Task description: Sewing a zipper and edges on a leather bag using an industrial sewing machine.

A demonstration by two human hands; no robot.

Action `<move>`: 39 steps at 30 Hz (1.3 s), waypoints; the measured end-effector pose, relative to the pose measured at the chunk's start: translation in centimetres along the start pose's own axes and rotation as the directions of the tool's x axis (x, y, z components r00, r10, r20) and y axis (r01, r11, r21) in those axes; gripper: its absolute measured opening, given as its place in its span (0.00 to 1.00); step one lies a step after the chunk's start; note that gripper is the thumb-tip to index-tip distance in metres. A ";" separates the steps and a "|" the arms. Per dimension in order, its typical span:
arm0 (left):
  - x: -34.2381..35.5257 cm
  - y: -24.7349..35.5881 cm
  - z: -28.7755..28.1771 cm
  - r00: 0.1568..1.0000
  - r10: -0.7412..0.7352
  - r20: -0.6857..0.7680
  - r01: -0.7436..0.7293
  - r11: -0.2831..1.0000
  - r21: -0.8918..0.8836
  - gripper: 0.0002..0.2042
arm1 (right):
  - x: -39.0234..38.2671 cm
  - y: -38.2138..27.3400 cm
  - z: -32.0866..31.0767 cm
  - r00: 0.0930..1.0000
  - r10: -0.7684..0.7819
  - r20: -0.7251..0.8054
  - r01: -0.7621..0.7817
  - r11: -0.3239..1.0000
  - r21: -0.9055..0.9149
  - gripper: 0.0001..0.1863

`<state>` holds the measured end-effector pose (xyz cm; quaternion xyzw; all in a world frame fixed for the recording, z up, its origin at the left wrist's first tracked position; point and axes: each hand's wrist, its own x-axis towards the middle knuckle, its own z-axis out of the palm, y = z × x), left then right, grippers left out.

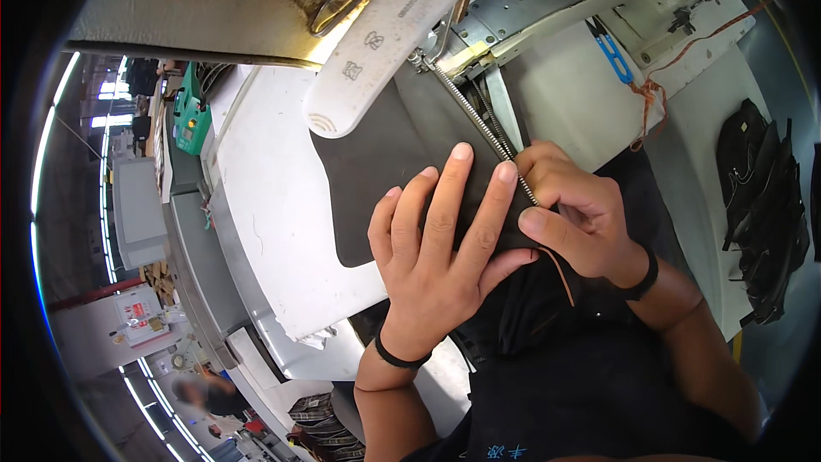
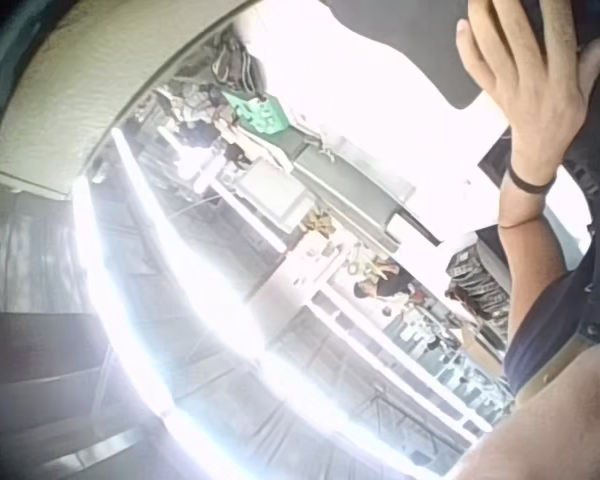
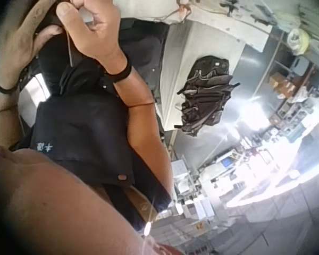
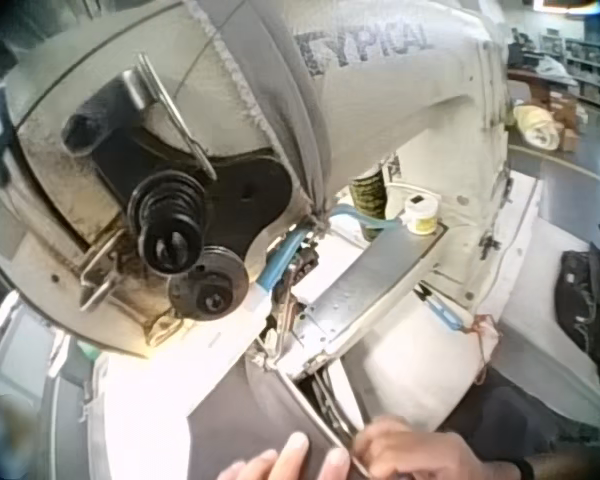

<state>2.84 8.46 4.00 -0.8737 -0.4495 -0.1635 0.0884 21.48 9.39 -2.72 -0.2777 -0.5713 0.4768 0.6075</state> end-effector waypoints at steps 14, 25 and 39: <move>2.1 -3.8 1.7 0.997 0.047 -0.055 -0.049 0.999 -0.019 0.33 | 3.0 1.9 0.7 0.997 0.075 -0.027 -0.072 0.995 0.072 0.09; 3.6 -6.7 2.8 0.996 0.050 -0.067 -0.056 0.993 -0.104 0.32 | 5.3 3.6 1.5 0.987 0.148 -0.066 -0.136 0.978 0.159 0.11; 4.6 -9.2 4.6 0.958 0.100 -0.267 -0.172 0.950 -0.261 0.28 | 7.4 2.5 2.4 0.951 0.266 -0.161 -0.251 0.962 0.107 0.12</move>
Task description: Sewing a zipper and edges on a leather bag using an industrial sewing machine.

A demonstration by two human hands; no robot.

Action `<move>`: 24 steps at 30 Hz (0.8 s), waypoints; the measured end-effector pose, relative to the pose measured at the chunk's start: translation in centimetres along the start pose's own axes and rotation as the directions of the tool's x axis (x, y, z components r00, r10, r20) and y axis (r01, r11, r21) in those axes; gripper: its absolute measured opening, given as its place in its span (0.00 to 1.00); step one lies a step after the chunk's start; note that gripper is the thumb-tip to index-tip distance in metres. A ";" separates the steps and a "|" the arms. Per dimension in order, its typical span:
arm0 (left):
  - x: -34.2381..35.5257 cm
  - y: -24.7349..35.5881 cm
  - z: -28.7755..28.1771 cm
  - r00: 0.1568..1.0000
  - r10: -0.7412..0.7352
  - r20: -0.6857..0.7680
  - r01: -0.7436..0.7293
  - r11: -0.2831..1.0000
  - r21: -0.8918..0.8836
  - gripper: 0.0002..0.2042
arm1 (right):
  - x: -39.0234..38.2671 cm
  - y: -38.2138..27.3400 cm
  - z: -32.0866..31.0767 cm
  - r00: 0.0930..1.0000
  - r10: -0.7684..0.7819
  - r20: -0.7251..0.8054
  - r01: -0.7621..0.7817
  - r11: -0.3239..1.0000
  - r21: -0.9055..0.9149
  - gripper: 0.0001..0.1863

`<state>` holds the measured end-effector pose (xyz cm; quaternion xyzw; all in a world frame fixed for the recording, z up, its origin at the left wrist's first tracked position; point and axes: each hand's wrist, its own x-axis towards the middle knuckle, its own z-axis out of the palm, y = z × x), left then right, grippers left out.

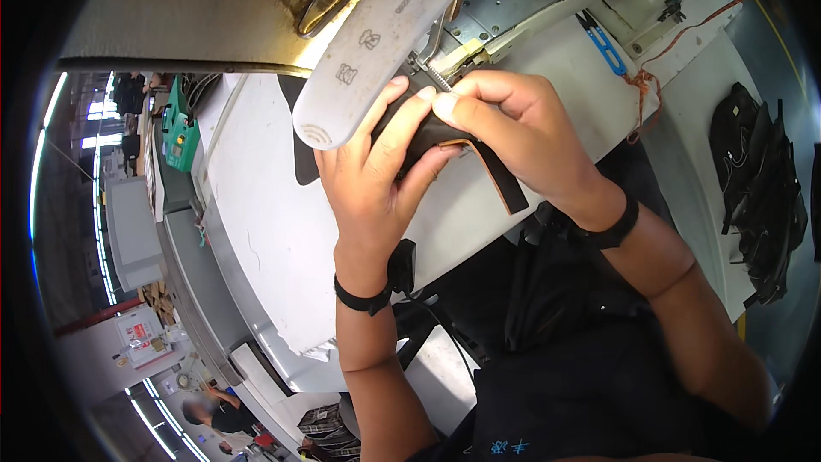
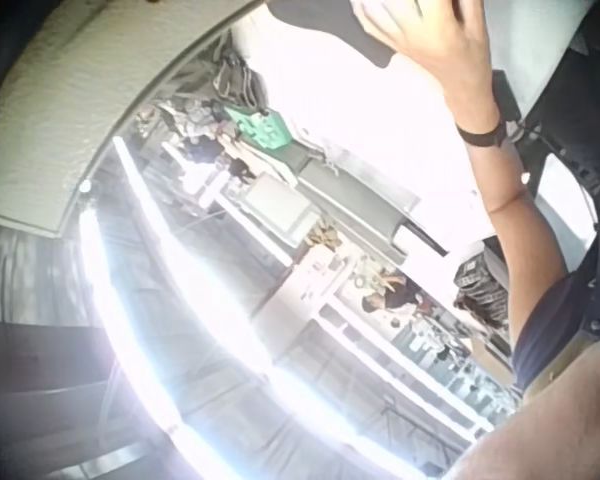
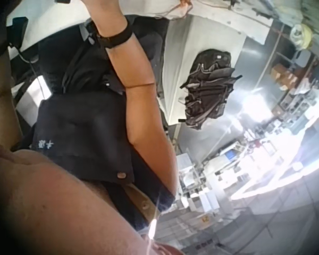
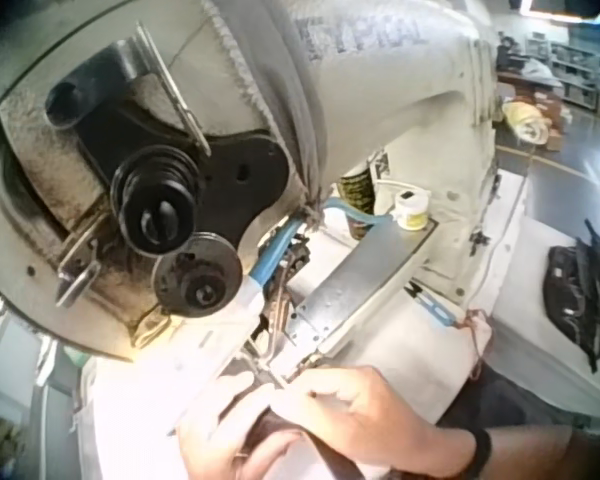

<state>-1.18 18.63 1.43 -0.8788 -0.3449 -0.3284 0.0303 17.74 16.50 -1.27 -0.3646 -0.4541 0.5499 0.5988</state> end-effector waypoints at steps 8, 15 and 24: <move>0.8 -0.9 0.6 0.995 0.004 -0.099 -0.025 0.977 -0.210 0.27 | 1.0 -0.9 0.6 0.997 0.006 -0.078 -0.014 0.996 -0.091 0.12; 0.3 1.5 1.4 0.983 0.153 -0.099 -0.127 0.964 0.235 0.21 | 0.6 -1.2 -1.0 0.997 0.080 0.006 -0.077 0.972 -0.220 0.19; -0.3 2.7 2.7 0.972 0.118 -0.202 -0.067 0.969 0.239 0.20 | -0.3 0.9 -2.9 0.985 -0.152 0.078 0.168 0.945 -0.281 0.13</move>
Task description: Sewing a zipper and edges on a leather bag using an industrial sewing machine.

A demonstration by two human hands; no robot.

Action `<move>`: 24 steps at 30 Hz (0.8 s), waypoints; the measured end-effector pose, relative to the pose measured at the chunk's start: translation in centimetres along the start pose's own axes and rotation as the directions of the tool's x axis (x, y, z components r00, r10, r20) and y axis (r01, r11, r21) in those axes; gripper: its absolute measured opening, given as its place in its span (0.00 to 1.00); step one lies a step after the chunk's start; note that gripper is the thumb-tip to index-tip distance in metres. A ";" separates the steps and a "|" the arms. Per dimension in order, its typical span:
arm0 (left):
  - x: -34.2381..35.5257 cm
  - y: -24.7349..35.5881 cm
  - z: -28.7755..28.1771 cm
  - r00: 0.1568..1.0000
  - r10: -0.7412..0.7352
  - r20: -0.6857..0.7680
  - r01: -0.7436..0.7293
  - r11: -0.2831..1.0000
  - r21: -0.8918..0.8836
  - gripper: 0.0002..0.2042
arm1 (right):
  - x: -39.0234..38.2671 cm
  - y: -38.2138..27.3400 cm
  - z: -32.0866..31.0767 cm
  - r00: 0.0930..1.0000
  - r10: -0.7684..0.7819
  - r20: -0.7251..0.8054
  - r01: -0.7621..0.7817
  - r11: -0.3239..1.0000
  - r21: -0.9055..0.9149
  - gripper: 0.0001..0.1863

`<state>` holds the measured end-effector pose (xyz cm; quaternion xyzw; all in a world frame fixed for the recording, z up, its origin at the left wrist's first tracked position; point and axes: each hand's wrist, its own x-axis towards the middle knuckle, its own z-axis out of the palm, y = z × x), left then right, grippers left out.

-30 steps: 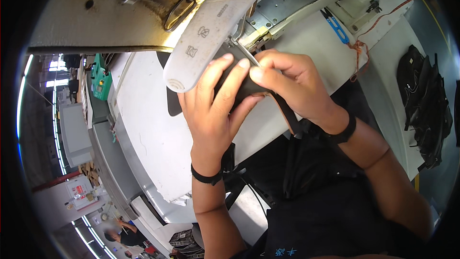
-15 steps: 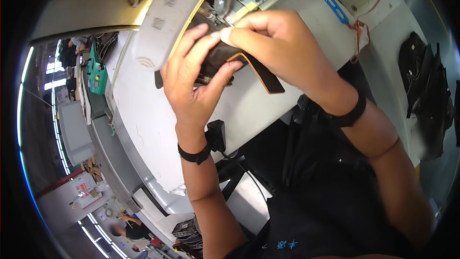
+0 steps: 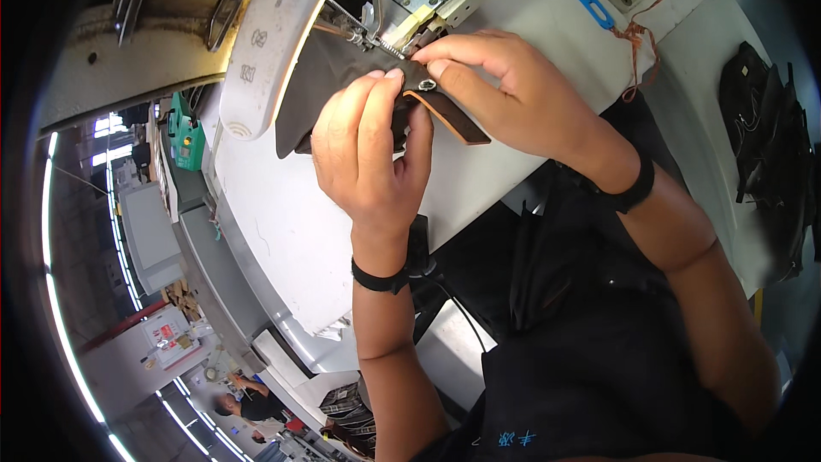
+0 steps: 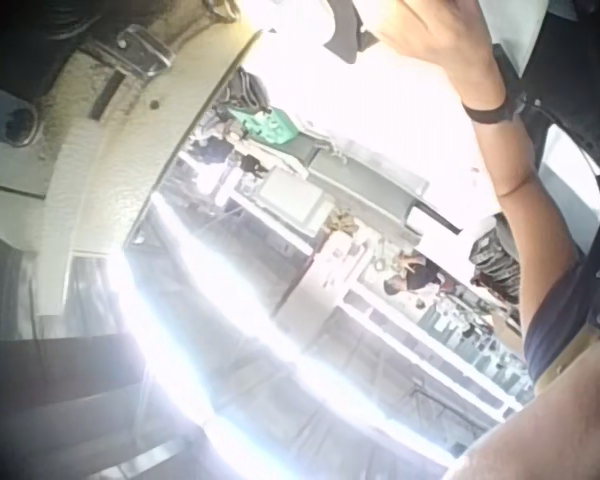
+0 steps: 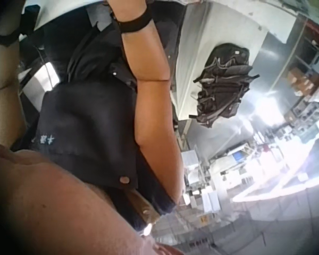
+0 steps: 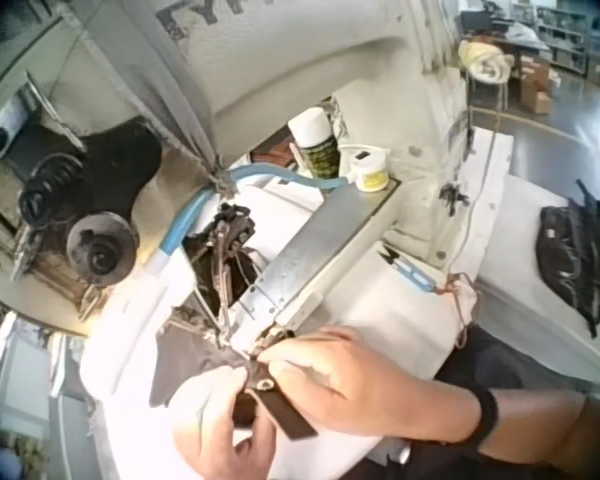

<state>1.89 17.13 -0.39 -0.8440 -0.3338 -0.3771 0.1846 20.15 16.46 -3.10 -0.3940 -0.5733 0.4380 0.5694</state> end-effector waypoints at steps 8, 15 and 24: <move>0.1 0.2 -0.5 0.992 -0.125 -0.013 0.120 0.974 -0.195 0.20 | -0.3 -0.4 0.7 0.956 -0.266 -0.126 0.251 0.960 -0.126 0.11; 0.4 0.2 -0.2 0.987 -0.156 -0.044 0.142 0.963 -0.230 0.18 | -0.2 -1.6 0.5 0.919 -0.384 -0.094 0.300 0.832 -0.466 0.08; 0.5 -0.9 1.7 0.963 -0.238 -0.124 0.192 0.933 -0.303 0.18 | 1.6 -2.0 0.8 0.829 -0.554 -0.080 0.346 0.620 -0.704 0.08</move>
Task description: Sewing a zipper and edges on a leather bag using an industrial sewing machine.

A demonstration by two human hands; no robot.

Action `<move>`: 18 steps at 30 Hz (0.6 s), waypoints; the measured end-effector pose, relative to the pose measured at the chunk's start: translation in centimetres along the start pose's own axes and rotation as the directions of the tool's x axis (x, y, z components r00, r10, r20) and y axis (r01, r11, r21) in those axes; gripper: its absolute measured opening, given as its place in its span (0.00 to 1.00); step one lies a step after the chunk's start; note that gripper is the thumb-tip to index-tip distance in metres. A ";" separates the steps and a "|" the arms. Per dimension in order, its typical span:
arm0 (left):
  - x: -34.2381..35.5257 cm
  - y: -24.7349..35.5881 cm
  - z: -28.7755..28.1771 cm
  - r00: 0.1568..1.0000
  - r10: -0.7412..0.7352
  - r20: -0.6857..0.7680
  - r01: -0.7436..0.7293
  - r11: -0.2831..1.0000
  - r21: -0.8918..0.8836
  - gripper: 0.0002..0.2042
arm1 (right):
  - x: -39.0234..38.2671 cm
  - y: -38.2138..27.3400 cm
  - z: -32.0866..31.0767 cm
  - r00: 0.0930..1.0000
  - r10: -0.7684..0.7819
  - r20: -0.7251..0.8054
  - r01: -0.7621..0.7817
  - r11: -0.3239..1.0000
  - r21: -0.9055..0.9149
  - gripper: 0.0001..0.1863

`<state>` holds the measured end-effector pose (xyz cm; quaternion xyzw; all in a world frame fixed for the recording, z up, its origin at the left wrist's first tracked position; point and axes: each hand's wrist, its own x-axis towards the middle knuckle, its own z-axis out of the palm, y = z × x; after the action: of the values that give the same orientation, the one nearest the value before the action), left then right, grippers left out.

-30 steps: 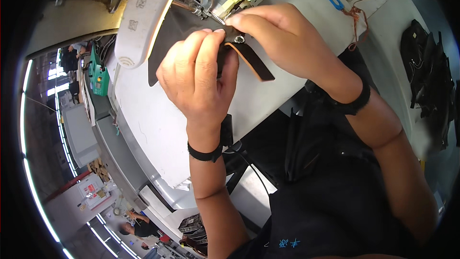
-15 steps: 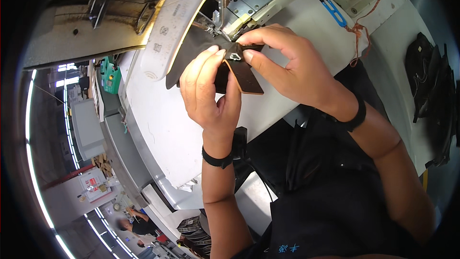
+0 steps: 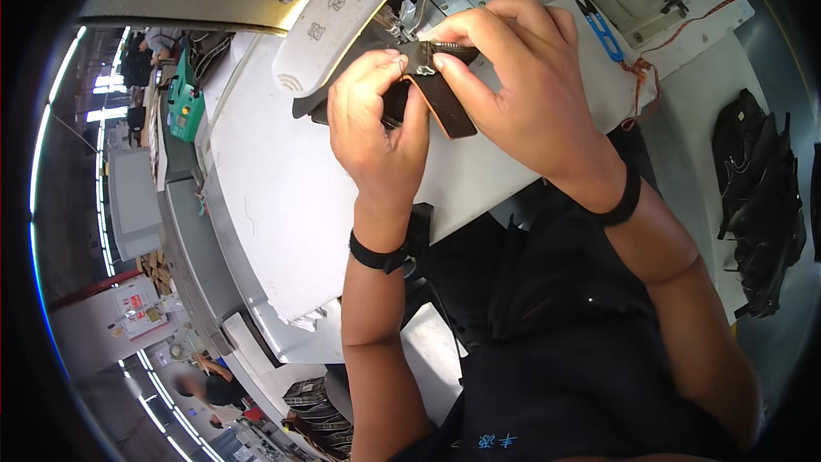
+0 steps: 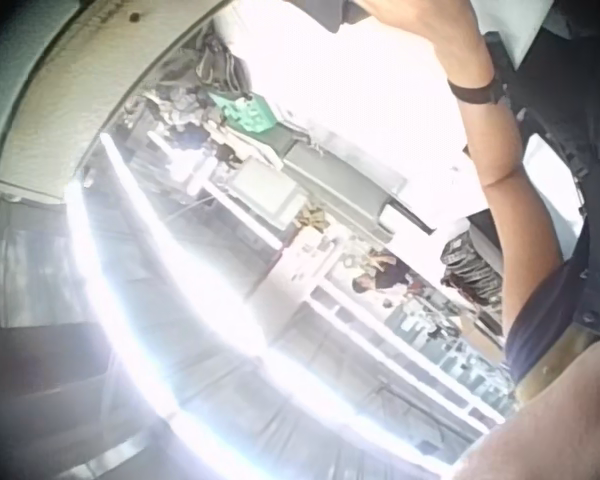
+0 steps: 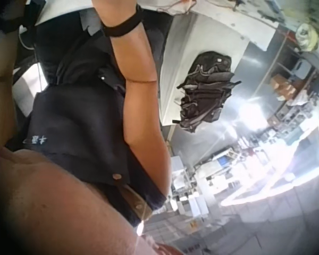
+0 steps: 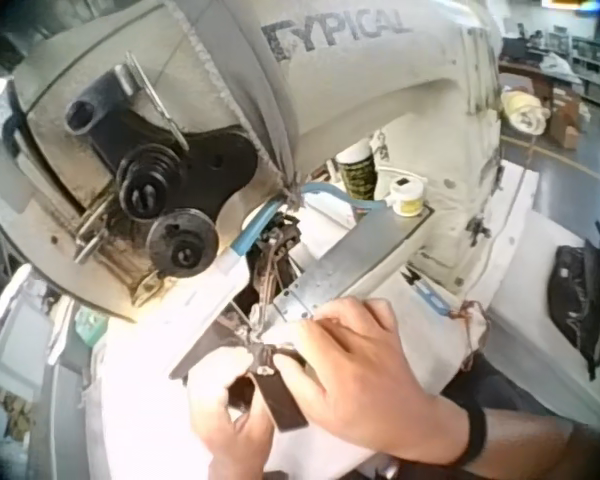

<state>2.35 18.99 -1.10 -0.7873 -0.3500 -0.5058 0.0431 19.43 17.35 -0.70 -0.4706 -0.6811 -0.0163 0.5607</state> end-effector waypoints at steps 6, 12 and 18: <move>0.7 1.4 -0.7 0.975 0.207 0.082 -0.222 0.930 0.292 0.21 | -1.7 -0.8 -2.2 0.875 0.343 0.340 -0.411 0.899 0.151 0.15; 0.6 2.1 0.0 0.995 0.094 0.012 -0.095 0.980 0.176 0.17 | -0.2 0.9 -0.9 0.993 0.038 0.114 -0.060 0.979 0.197 0.14; -0.6 3.8 1.8 0.990 -0.072 -0.120 0.090 0.984 0.156 0.17 | 3.5 2.0 -0.7 0.989 -0.073 0.127 0.074 0.997 -0.001 0.07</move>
<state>5.84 16.53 -1.34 -0.7362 -0.4183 -0.5214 0.1057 21.55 20.30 1.29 -0.4468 -0.7321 -0.0090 0.5140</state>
